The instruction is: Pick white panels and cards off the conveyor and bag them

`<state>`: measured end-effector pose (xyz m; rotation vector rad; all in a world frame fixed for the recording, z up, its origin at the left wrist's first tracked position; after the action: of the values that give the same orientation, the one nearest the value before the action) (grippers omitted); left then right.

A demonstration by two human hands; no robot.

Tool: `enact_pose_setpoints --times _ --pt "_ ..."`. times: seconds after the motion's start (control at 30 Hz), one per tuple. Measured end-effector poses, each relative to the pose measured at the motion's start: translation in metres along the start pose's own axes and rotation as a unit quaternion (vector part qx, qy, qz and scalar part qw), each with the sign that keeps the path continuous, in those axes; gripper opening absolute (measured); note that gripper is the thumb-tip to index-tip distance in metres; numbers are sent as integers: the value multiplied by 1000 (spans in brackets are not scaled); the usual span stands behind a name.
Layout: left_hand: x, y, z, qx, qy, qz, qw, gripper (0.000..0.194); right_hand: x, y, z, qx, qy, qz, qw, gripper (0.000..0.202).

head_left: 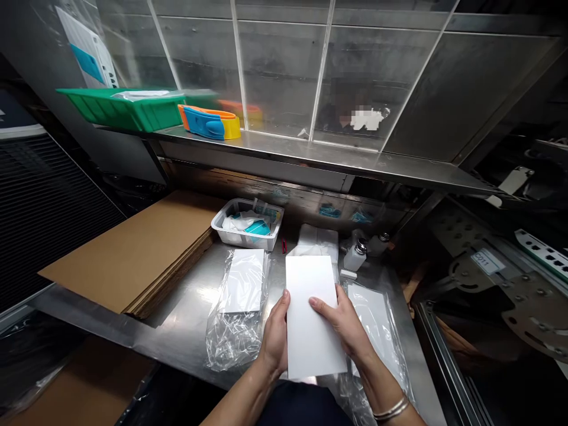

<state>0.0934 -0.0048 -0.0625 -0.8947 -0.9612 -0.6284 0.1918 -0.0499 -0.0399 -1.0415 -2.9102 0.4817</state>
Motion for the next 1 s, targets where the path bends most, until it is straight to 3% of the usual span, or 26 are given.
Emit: enact_pose_setpoints --times 0.1,0.2,0.33,0.47,0.7,1.0 --pt "-4 3 -3 -39 -32 4 999 57 12 -5 1 19 45 -72 996 71" --pt "-4 7 2 -46 -42 2 998 55 5 -7 4 43 87 -60 993 91" --pt "-3 12 6 -56 -48 5 997 55 -43 2 24 58 178 54 981 61" --pt "-4 13 2 -82 -51 24 995 57 -69 7 51 73 229 82 967 34" --pt "-5 12 -3 -102 -68 36 992 54 -54 -2 72 90 246 57 963 17" --pt "-16 14 7 -77 -44 67 994 55 -47 -5 76 105 231 46 966 23"
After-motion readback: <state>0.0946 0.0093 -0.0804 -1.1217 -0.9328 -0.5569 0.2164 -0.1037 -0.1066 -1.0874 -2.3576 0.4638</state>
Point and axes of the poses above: each hand's wrist, its own y-axis towards the middle knuckle, its own x-axis out of the palm, z = x × y, the point moved 10 cm from there along y, towards the middle knuckle, and after that the axes turned 13 degrees about -y, right-handed, at the moved point
